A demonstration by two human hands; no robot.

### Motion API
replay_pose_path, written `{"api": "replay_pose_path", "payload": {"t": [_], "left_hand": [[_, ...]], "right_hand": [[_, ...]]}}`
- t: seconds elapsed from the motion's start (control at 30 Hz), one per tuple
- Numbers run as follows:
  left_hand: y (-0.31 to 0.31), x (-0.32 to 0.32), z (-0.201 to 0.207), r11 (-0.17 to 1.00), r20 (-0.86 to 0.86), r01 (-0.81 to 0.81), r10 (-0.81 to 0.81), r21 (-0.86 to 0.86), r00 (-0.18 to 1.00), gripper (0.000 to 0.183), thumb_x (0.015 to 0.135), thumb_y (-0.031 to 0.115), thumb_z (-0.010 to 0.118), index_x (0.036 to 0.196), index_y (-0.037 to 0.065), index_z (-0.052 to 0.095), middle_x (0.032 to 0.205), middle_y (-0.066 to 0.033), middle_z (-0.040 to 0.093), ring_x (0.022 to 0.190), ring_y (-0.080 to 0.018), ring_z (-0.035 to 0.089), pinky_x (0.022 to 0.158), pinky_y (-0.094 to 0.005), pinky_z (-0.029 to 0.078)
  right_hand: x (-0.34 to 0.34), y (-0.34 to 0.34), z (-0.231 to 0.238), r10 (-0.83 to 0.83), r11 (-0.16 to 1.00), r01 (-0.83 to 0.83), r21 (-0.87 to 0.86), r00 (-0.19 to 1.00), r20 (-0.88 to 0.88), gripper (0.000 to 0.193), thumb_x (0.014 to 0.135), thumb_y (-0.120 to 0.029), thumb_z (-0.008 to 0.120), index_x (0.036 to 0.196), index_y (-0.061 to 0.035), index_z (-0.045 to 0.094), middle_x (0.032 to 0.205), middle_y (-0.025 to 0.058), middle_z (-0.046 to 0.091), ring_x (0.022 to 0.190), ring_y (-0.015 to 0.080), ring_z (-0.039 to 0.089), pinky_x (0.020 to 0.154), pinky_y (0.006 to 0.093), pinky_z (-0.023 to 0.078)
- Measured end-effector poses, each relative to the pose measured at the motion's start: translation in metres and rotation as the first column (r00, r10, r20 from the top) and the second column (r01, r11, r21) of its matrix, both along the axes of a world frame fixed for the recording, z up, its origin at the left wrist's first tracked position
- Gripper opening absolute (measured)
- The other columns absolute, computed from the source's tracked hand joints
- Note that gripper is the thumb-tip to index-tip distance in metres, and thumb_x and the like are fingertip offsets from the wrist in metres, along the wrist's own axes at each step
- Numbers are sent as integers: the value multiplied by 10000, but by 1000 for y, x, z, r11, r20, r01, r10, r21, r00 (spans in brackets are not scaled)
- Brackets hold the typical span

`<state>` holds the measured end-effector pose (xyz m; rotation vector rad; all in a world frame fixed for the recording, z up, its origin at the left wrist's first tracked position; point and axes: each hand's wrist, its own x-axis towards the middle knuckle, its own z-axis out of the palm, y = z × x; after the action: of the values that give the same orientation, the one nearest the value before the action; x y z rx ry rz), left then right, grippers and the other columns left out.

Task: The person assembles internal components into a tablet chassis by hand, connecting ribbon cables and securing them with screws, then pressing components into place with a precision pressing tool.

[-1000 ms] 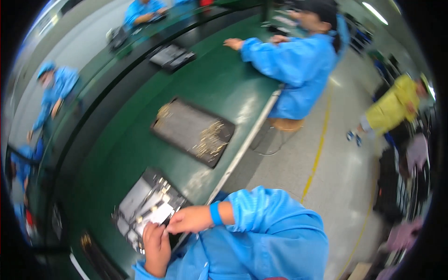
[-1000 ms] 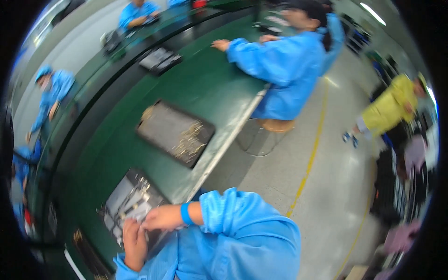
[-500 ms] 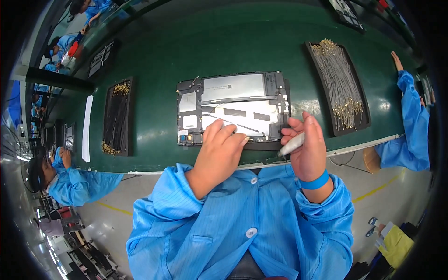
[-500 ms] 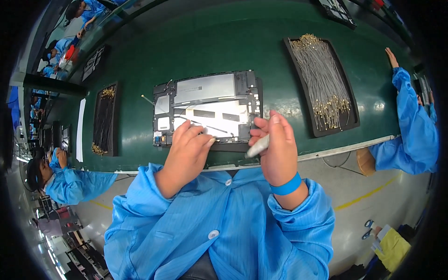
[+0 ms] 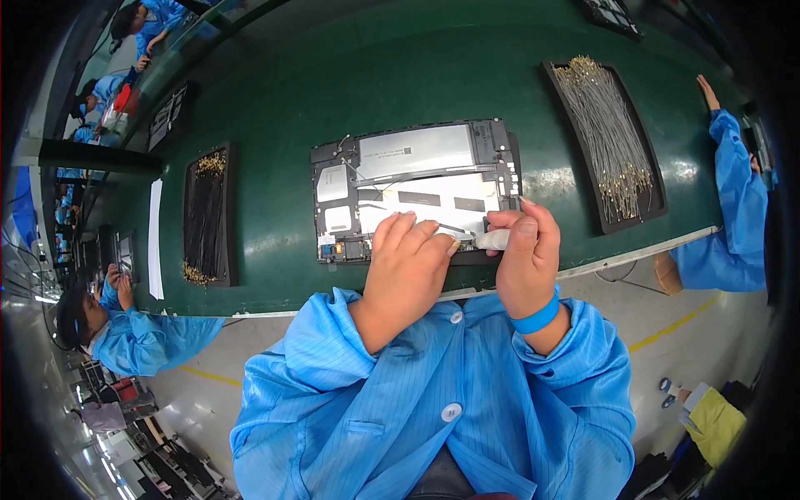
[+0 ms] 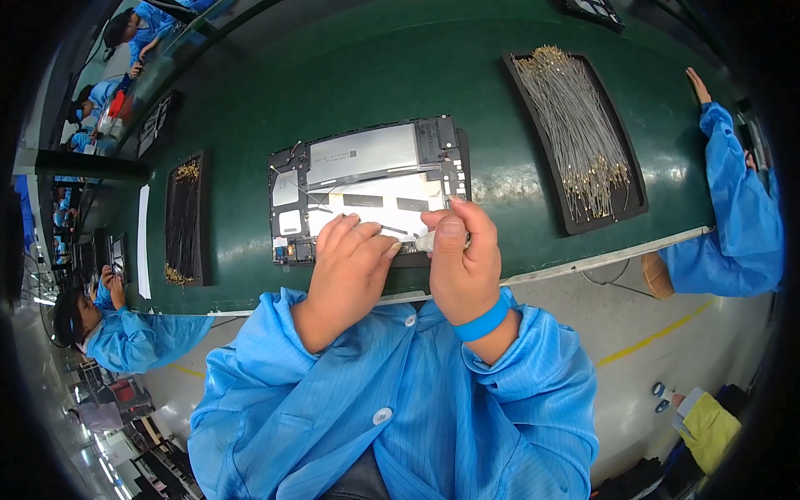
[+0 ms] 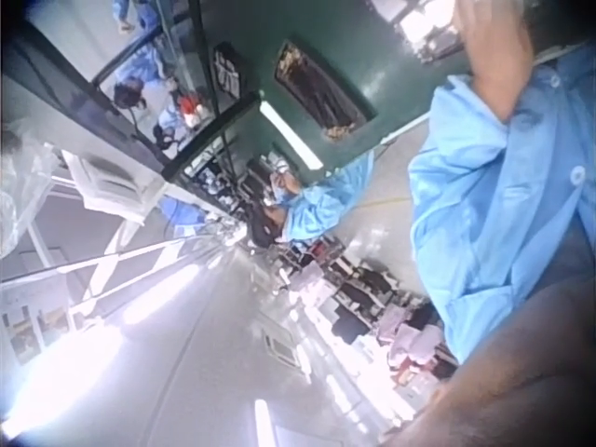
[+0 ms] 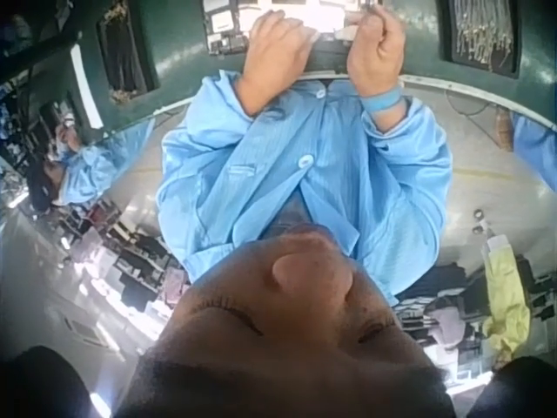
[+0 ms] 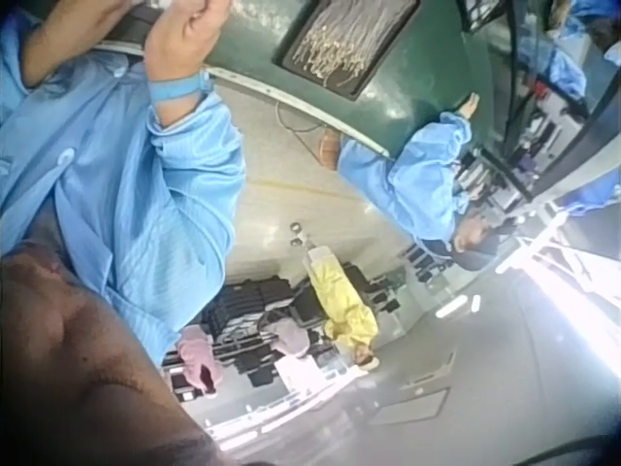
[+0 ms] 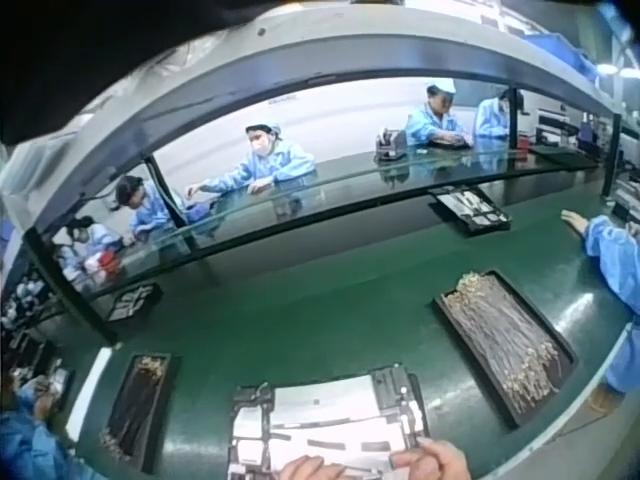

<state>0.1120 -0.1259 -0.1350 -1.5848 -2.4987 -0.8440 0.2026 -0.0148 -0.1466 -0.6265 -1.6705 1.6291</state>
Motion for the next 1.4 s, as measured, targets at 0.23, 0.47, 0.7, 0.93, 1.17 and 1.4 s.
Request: {"api": "replay_pose_path", "payload": {"t": [0.23,0.47,0.7,0.93,1.17,1.4], "left_hand": [[0,1,3,999,12,-13,13,-37,1000,140,670,103,611,807,76,597,877,-83,549,905,-300,479,847,-420,333],[-3,-3,4,1000,21,3,-3,-14,1000,138,660,91,609,795,69,593,873,-84,548,897,-299,479,837,-412,337],[-3,-14,5,990,-28,137,-138,-23,990,170,575,27,540,744,30,564,751,-128,530,729,-318,477,649,-403,366],[-4,-7,12,994,170,75,-61,-78,984,205,717,81,471,874,-32,540,858,-195,546,850,-363,482,723,-429,358],[-13,-33,19,951,40,231,-228,-207,973,90,698,20,492,774,-14,526,732,-161,517,712,-334,461,631,-411,353],[-89,-117,22,803,6,-593,594,66,805,391,869,238,391,1081,-85,452,1029,-237,498,964,-318,481,843,-350,359]], "right_hand": [[1,2,-2,57,998,-57,17,998,5,301,876,-267,401,1056,-26,391,857,102,575,733,115,527,551,226,454],[-1,0,-2,79,997,-78,16,997,-15,246,870,-230,421,1005,-24,412,821,93,575,683,116,528,551,237,450],[-20,15,41,387,850,-474,228,857,341,215,756,-239,500,754,-30,547,685,173,547,641,342,523,562,375,431],[-40,-17,11,146,733,-246,634,967,207,237,799,-284,445,714,-66,486,621,131,521,611,307,526,527,379,440],[-24,-8,22,206,920,-233,315,972,116,257,824,-298,435,841,-52,506,709,165,557,678,329,543,602,398,437],[-8,25,28,180,960,-131,-247,966,185,353,822,-287,422,1063,-36,486,877,169,582,826,276,560,714,334,432]]}}
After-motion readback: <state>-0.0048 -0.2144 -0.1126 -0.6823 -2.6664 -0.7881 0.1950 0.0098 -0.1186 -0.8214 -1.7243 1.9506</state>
